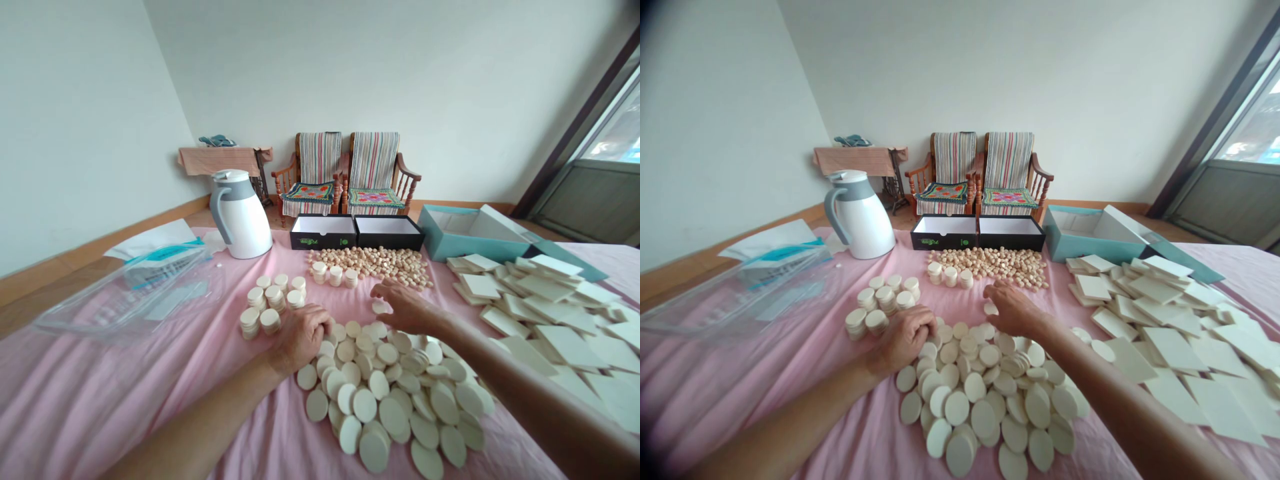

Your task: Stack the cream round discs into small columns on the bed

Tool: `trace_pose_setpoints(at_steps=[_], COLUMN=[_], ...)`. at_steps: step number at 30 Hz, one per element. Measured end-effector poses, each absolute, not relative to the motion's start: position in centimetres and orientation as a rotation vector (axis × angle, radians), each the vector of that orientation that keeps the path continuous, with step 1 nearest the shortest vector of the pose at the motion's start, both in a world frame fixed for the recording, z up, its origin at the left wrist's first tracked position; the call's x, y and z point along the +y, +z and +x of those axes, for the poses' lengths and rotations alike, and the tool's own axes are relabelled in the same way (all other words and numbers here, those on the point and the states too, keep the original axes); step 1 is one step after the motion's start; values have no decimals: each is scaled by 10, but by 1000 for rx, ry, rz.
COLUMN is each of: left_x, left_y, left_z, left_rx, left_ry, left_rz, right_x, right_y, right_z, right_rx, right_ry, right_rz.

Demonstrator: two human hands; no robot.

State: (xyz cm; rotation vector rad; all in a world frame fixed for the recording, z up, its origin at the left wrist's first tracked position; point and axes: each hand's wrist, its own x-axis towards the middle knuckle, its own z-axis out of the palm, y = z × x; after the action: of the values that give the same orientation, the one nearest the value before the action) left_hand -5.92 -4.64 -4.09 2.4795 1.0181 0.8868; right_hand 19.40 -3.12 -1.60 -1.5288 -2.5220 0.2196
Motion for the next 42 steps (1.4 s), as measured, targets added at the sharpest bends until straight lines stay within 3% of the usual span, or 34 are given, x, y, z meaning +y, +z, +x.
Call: trace_pose_setpoints(at_steps=[24, 32, 42], left_x=[-49, -49, -49], left_y=[-38, -38, -38], left_z=[-60, -59, -58], left_rx=[1002, 1006, 1013], left_ry=[888, 876, 896], left_rz=[2495, 2494, 2510], right_x=[40, 22, -25], right_y=[-10, 6, 6], right_z=[148, 173, 250], right_rx=[-2224, -2128, -2519], right_ry=[20, 20, 392], right_rz=[-1448, -1542, -1887])
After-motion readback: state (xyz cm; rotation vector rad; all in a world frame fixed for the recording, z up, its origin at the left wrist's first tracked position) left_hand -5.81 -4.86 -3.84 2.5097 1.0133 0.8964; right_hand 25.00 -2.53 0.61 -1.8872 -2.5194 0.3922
